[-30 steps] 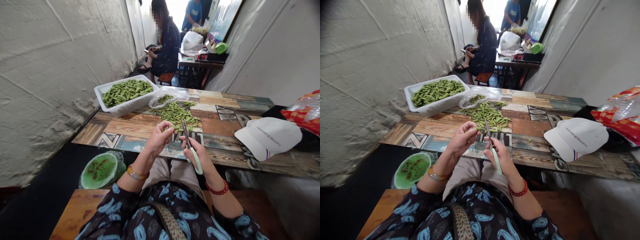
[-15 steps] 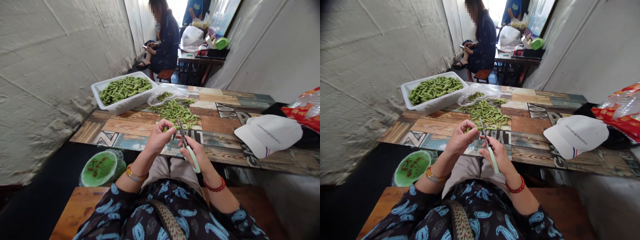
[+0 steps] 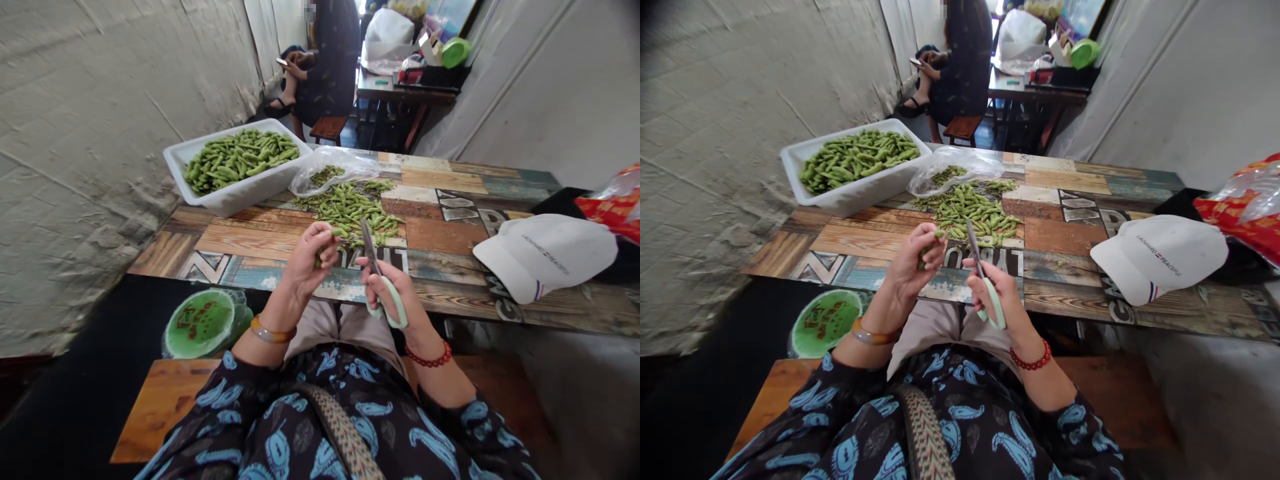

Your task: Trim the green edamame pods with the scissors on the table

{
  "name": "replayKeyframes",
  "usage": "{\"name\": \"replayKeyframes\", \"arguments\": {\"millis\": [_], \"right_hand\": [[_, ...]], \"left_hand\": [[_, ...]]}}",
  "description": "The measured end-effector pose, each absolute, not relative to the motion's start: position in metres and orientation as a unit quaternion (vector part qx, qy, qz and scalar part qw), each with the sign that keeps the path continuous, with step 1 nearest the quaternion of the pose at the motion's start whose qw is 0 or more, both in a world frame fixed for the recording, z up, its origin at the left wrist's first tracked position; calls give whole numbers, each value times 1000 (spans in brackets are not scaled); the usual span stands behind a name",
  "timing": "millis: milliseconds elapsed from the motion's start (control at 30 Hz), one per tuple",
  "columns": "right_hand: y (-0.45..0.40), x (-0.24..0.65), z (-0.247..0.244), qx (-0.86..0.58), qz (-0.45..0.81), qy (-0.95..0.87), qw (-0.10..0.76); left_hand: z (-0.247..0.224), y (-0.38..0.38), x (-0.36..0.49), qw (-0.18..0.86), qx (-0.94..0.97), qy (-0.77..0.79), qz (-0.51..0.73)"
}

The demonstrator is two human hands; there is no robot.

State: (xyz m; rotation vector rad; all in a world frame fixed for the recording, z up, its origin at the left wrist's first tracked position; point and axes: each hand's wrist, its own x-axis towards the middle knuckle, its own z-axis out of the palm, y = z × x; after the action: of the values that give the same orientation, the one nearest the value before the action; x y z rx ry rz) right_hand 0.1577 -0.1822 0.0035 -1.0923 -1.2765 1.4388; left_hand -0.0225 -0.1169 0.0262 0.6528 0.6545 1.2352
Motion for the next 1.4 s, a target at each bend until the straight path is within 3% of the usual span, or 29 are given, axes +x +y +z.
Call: {"name": "replayKeyframes", "arguments": {"millis": [167,300,500,600,667,767,900,1033,1167,1400], "right_hand": [[-175,173,-5,-452,576,-428,530],[-167,180,-15,-476,561,-402,546],[-163,184,-26,-467,558,-381,570],[-161,186,-28,-456,576,-370,569],[-160,187,-29,-449,584,-362,571],[-159,188,-30,-439,590,-358,575],[-160,188,-30,-424,598,-356,580],[-162,188,-28,-427,595,-373,569],[-167,188,-23,-434,599,-402,540],[-176,192,-8,-445,494,-597,448]], "left_hand": [[19,-101,-40,737,240,286,563],[10,-86,-25,682,397,378,484],[-6,-59,18,357,760,442,315],[-9,-54,32,222,823,480,209],[-9,-53,37,187,830,497,175],[-8,-50,36,238,807,492,222],[0,-53,21,482,654,450,370],[9,-71,5,679,483,373,409],[14,-87,-2,718,437,331,428],[24,-107,-6,674,420,390,467]]}}
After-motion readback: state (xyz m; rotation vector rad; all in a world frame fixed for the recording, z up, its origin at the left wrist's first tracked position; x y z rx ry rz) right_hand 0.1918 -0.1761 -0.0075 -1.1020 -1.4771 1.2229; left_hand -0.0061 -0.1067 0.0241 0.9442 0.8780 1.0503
